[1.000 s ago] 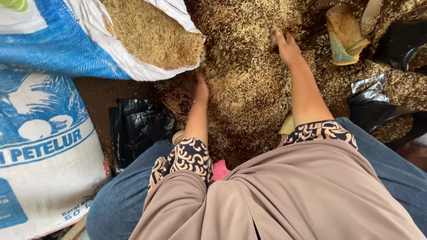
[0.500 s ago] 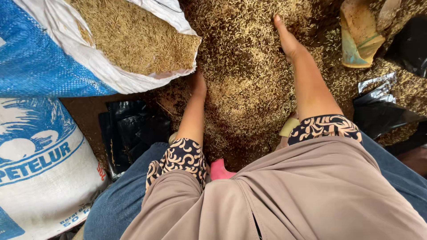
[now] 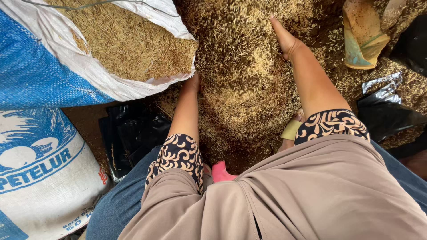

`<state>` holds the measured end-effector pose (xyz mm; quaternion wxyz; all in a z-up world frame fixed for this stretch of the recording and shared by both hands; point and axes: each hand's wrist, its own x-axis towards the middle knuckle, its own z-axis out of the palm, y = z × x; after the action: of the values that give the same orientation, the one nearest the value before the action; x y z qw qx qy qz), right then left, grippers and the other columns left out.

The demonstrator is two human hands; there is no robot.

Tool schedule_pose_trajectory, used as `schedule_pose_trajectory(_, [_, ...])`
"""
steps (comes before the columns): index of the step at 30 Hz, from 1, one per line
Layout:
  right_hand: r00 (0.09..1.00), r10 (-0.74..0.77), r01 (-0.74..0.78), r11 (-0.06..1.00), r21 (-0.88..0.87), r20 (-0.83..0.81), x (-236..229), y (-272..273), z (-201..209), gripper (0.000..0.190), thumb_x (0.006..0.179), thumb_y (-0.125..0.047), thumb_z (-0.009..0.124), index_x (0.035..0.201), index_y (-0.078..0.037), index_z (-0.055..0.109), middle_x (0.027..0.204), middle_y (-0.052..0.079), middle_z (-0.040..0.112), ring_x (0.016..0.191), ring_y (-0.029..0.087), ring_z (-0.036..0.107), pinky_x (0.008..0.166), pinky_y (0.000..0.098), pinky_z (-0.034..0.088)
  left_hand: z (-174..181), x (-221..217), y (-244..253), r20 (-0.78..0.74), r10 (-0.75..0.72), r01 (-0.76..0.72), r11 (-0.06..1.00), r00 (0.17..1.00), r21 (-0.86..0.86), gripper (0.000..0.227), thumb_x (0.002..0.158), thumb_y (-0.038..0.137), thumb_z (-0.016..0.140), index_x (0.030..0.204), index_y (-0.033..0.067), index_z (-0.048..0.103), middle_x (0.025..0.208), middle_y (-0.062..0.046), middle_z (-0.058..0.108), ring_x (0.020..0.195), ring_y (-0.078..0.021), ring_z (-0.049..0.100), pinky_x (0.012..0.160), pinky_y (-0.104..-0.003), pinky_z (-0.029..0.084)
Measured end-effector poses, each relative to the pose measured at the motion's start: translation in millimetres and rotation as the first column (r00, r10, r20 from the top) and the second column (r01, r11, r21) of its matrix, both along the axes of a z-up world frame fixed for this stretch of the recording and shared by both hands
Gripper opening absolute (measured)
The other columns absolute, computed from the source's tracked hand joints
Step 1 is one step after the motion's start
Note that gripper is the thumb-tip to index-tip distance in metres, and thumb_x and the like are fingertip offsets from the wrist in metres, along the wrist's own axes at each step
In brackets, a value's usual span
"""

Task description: The person scoops grain from a large sack and pours it onto the floor using both hands. The person repeatedly reaches into the sack, lifts handfuls of grain, and spreads them on the ground.

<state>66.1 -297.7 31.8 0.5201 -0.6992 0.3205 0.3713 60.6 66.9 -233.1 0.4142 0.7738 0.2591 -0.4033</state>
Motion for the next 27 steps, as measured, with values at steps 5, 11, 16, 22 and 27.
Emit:
schedule_pose_trajectory(5, [0.999,-0.032,0.033,0.999,0.042,-0.022,4,2,-25,0.114,0.068,-0.095,0.019,0.164,-0.036,0.009,0.171,0.018,0.004,0.156,0.046,0.001,0.114,0.0797,0.009,14,7,0,-0.019,0.223,-0.221,0.942,0.975,-0.254,0.057,0.106,0.038,0.039,0.152,0.0041,0.039,0.147,-0.016,0.052,0.13,-0.0305,0.054,0.109,-0.041,0.043])
schedule_pose_trajectory(11, [0.996,-0.033,0.033,0.999,0.004,0.088,7,-13,1,0.122,0.065,-0.095,0.034,0.164,-0.028,0.009,0.167,0.023,0.001,0.153,0.048,0.002,0.109,0.0816,0.012,88,23,-56,0.004,0.323,-0.26,0.767,0.946,-0.586,0.055,0.105,0.035,0.045,0.15,0.0049,0.041,0.14,-0.013,0.059,0.125,-0.0263,0.06,0.106,-0.04,0.048])
schedule_pose_trajectory(16, [0.932,0.033,-0.011,0.998,-0.063,0.36,-5,-18,59,0.12,0.074,-0.073,0.07,0.163,-0.016,0.015,0.165,0.026,0.022,0.152,0.049,0.017,0.112,0.0742,0.021,179,19,-102,0.35,0.16,0.081,0.809,0.923,-0.582,0.051,0.105,0.028,0.052,0.146,0.0005,0.042,0.136,-0.014,0.063,0.122,-0.0242,0.064,0.103,-0.038,0.055])
schedule_pose_trajectory(22, [0.698,0.161,-0.137,0.986,-0.09,0.698,-23,2,122,0.099,0.091,-0.054,0.078,0.161,-0.006,0.026,0.159,0.024,0.04,0.152,0.038,0.035,0.119,0.0484,0.037,286,7,-123,0.523,0.21,0.184,0.777,0.826,-0.602,0.058,0.102,0.028,0.058,0.146,-0.0033,0.039,0.134,-0.016,0.061,0.121,-0.0278,0.063,0.105,-0.038,0.052])
schedule_pose_trajectory(27, [0.749,-0.01,0.065,0.996,-0.058,0.663,-59,12,142,0.077,0.095,-0.056,0.06,0.155,-0.009,0.047,0.156,0.013,0.056,0.146,0.029,0.053,0.119,0.0441,0.043,330,-31,-113,0.706,0.079,0.125,0.965,0.704,-0.232,0.06,0.095,0.051,0.065,0.129,0.0018,0.062,0.124,-0.014,0.07,0.113,-0.0249,0.066,0.098,-0.04,0.052])
